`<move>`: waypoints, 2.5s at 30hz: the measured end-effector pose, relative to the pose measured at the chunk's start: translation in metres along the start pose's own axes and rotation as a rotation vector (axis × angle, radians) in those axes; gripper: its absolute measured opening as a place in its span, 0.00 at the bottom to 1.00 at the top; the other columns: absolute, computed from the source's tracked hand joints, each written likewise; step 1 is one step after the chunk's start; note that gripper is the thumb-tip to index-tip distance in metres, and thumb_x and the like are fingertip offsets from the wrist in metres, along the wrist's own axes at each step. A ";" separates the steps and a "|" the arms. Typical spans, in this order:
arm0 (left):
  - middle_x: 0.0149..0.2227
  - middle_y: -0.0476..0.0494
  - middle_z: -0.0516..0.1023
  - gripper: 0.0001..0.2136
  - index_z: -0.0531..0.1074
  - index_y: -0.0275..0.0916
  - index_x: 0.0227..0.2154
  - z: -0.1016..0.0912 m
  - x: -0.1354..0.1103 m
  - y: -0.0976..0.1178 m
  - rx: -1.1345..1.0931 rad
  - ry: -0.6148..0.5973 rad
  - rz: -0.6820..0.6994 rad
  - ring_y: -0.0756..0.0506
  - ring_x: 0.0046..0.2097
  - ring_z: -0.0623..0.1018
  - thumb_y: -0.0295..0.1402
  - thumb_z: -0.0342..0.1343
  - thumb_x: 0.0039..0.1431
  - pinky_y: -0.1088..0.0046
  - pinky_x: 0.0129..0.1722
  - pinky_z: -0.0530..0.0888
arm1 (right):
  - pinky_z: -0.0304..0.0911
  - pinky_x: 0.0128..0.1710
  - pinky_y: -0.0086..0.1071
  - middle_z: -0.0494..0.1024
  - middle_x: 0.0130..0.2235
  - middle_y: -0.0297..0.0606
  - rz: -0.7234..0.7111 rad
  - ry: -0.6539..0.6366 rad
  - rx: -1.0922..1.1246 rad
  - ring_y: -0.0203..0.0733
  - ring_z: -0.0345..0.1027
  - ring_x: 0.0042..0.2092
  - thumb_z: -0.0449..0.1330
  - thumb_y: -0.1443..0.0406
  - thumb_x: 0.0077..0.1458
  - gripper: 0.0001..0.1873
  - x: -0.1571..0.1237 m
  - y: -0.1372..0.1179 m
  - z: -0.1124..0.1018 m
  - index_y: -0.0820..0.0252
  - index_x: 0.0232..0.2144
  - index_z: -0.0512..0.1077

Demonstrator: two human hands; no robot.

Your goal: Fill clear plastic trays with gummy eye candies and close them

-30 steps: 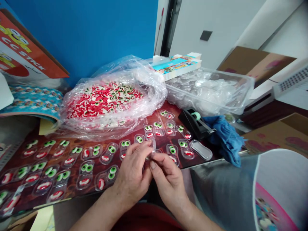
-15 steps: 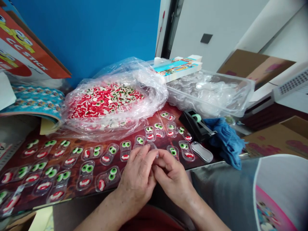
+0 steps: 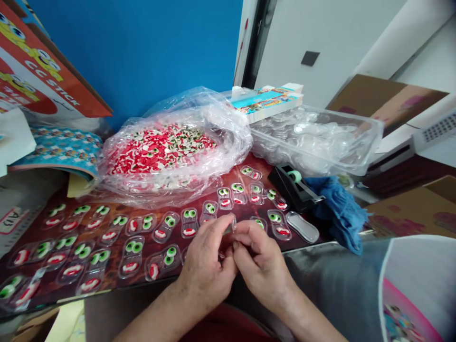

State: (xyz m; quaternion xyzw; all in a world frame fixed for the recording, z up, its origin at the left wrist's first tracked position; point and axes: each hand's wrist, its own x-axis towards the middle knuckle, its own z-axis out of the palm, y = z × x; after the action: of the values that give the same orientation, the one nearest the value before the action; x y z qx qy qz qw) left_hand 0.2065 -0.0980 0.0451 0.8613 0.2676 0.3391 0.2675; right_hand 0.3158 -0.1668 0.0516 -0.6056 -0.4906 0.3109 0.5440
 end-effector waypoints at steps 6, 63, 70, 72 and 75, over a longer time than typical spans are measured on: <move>0.47 0.41 0.74 0.24 0.59 0.39 0.51 -0.006 0.008 -0.012 -0.069 -0.057 0.207 0.46 0.49 0.72 0.18 0.45 0.50 0.63 0.51 0.68 | 0.66 0.32 0.27 0.75 0.29 0.31 -0.011 0.004 0.036 0.34 0.70 0.31 0.50 0.74 0.50 0.09 0.005 -0.003 0.006 0.56 0.32 0.61; 0.39 0.41 0.78 0.09 0.75 0.36 0.36 -0.023 0.000 -0.013 0.020 0.031 0.165 0.48 0.40 0.76 0.23 0.52 0.55 0.71 0.40 0.73 | 0.59 0.25 0.22 0.69 0.23 0.30 -0.065 0.068 -0.260 0.31 0.63 0.24 0.47 0.69 0.57 0.10 0.004 -0.001 0.014 0.61 0.28 0.66; 0.35 0.48 0.79 0.07 0.75 0.39 0.30 -0.038 0.006 -0.022 -0.270 -0.232 0.023 0.52 0.41 0.77 0.25 0.52 0.56 0.82 0.42 0.72 | 0.60 0.24 0.24 0.68 0.21 0.30 -0.058 -0.024 -0.297 0.32 0.63 0.22 0.45 0.67 0.58 0.10 -0.007 -0.001 0.015 0.59 0.27 0.63; 0.35 0.47 0.79 0.08 0.75 0.38 0.31 -0.040 0.008 -0.021 -0.202 -0.250 0.088 0.51 0.41 0.77 0.24 0.51 0.56 0.80 0.42 0.73 | 0.59 0.23 0.23 0.68 0.21 0.31 -0.067 -0.047 -0.300 0.31 0.63 0.22 0.45 0.67 0.58 0.10 -0.008 0.000 0.016 0.59 0.27 0.63; 0.38 0.42 0.78 0.09 0.72 0.35 0.36 -0.038 0.007 -0.017 -0.010 -0.262 0.233 0.46 0.41 0.78 0.24 0.49 0.56 0.72 0.41 0.75 | 0.58 0.22 0.23 0.68 0.21 0.31 -0.063 -0.047 -0.313 0.31 0.62 0.21 0.45 0.67 0.58 0.11 -0.006 0.002 0.016 0.59 0.25 0.62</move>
State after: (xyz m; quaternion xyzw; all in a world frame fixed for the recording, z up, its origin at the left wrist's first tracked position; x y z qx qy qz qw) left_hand 0.1781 -0.0703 0.0610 0.9220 0.1270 0.2542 0.2632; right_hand 0.2996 -0.1669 0.0450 -0.6598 -0.5643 0.2279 0.4408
